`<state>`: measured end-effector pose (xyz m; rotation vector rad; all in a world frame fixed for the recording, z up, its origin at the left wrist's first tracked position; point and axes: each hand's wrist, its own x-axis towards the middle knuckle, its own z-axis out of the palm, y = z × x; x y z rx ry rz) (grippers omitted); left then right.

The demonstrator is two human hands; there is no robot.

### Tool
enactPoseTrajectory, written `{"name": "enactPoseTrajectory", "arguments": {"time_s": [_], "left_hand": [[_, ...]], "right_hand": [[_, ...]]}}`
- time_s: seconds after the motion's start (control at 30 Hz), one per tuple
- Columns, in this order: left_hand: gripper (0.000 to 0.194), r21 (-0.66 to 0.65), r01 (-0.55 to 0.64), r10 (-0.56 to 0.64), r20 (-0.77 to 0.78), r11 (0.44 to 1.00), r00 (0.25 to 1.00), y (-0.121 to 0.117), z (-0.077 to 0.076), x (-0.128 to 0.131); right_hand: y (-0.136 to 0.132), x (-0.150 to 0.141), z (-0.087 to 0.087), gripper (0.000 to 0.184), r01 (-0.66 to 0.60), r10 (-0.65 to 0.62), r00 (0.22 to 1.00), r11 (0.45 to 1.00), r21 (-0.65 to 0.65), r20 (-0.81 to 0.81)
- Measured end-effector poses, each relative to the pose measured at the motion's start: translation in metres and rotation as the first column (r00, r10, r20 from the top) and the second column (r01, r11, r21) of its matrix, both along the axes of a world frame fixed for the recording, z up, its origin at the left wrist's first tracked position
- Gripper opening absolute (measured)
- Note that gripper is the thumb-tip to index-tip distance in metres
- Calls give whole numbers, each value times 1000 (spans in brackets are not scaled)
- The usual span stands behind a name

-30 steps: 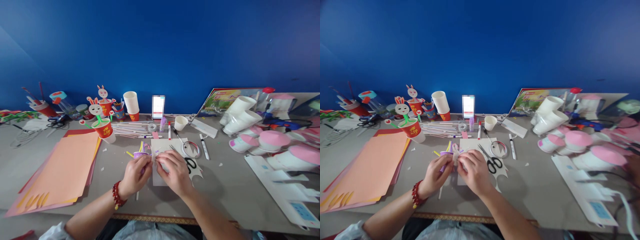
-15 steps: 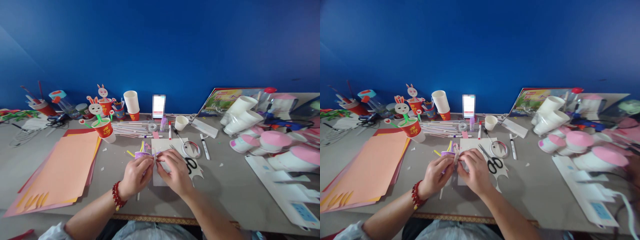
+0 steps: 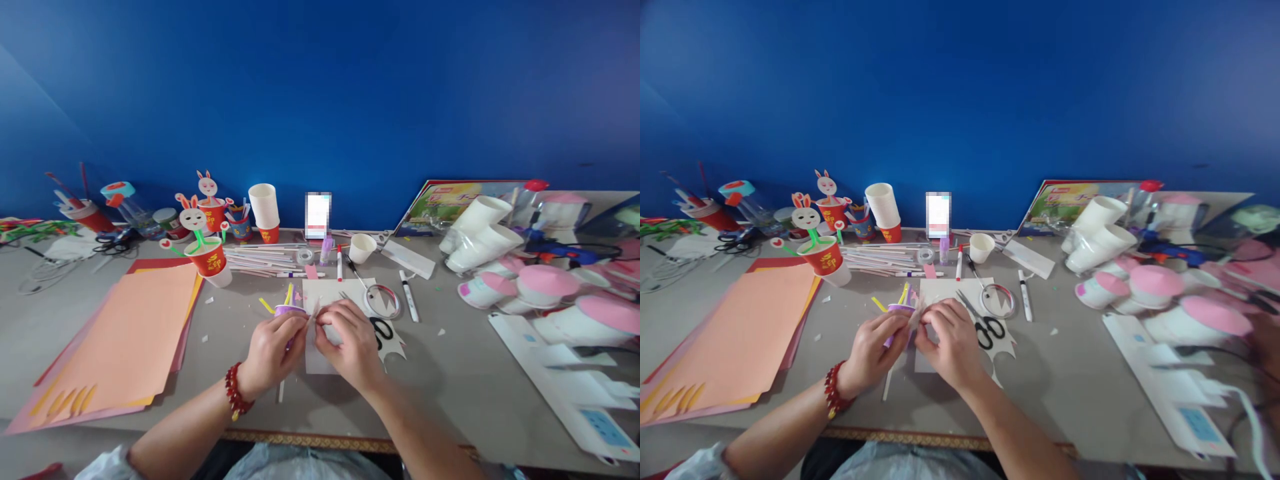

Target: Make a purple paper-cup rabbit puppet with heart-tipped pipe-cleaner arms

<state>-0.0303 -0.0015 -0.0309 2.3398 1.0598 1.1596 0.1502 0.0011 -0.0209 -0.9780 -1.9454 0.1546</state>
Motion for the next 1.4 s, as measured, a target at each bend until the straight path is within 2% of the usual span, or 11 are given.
{"name": "enactPoseTrajectory", "arguments": {"time_s": [0.13,0.23,0.33,0.43,0.53,0.63,0.7,0.8,0.97,1.17,1.4], "left_hand": [[12,-59,-29,33,72,998,997,3,-2,-3],[15,-91,-34,45,129,995,991,4,-2,-5],[17,-145,-19,41,155,989,987,3,-2,-6],[19,-190,-8,42,179,982,983,2,-2,-5],[17,-158,-22,52,186,987,981,3,-2,-5],[12,-112,-40,61,188,993,980,5,-4,-4],[12,-80,-53,68,195,995,978,7,-7,-3],[15,34,-69,61,187,997,981,8,-9,-3],[21,238,-93,80,64,967,995,7,-4,-2],[19,377,-130,144,-10,917,990,3,2,0],[18,408,-108,132,-30,907,991,3,2,2]], "right_hand": [[11,17,2,14,101,-101,995,994,32,-10],[25,42,1,13,280,-280,960,957,72,-5],[37,63,-6,16,399,-400,904,916,40,152],[42,72,-14,18,434,-415,866,901,-10,278],[40,65,-14,11,373,-348,906,925,-67,240],[28,45,-7,7,183,-180,983,972,-150,38],[16,27,-1,10,41,-70,990,976,-215,-126],[0,4,4,12,-145,68,961,950,-276,-269],[-10,-12,-2,13,-200,10,905,893,-403,-426],[-6,-16,-16,17,-237,-109,802,845,-479,-588],[-6,-17,-18,21,-202,-136,817,843,-499,-560]]}}
